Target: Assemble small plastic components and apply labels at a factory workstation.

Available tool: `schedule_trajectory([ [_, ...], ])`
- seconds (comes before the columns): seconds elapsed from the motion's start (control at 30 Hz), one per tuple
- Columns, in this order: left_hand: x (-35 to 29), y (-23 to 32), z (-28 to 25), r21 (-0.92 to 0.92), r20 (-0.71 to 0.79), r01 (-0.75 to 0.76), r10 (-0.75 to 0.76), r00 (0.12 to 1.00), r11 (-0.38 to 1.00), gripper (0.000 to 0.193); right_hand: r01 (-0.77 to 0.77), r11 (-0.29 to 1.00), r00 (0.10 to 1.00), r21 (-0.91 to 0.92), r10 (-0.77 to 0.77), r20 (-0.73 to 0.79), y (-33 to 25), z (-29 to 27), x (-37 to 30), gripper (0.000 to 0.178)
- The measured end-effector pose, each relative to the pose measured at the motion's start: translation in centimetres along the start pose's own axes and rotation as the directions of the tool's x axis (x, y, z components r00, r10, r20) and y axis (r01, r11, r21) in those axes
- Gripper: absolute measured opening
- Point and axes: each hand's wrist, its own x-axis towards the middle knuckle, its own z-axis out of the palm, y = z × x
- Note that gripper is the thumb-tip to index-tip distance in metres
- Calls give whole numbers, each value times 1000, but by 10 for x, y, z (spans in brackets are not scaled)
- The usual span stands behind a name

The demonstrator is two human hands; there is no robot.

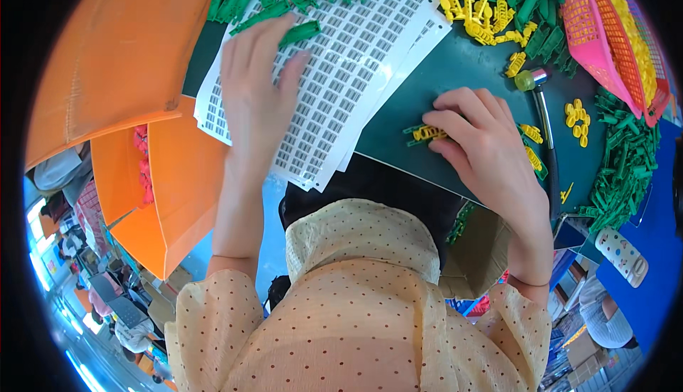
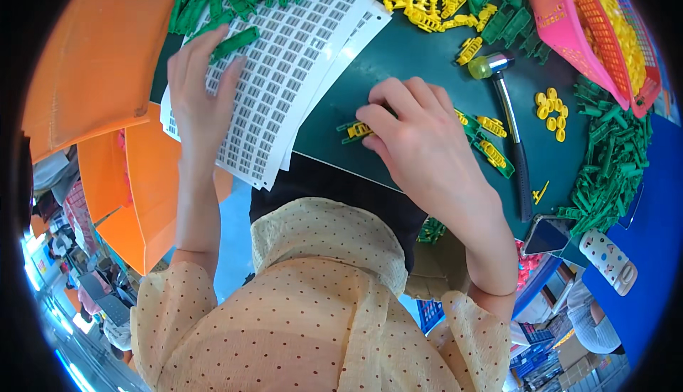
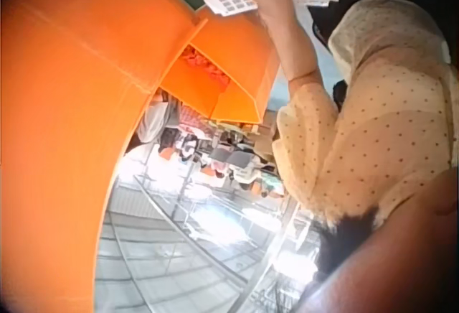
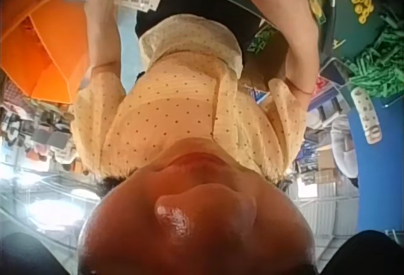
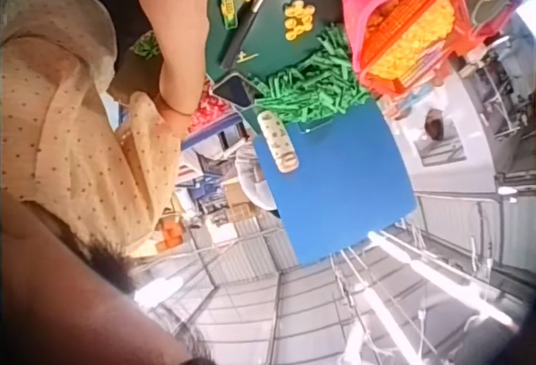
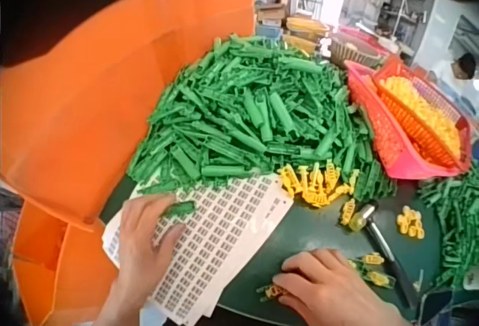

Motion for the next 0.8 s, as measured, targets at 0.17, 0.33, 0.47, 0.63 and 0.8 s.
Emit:
schedule_trajectory([
  [0.17, 6, -24, -2, 37, 151, 29, -35, 988, 999, 27, -63, 996, 985, -65, 52, -163, 20, -27, -3, 27],
  [0.33, 2, -5, -10, -149, 274, 140, -95, 957, 979, 23, -286, 876, 937, -388, 172, -302, 73, -35, -4, 21],
  [0.47, -4, 26, 0, -256, 271, 51, 21, 962, 965, 22, -245, 836, 962, -491, 147, -229, 77, -20, 5, 21],
  [0.63, -9, 56, 25, -330, 244, -36, 122, 962, 943, 24, -152, 911, 972, -383, 67, -227, 65, -4, 15, 19],
  [0.8, -10, 61, 22, -394, 282, 27, 93, 955, 919, 32, -102, 968, 961, -229, 36, -275, 51, 7, 10, 19],
])
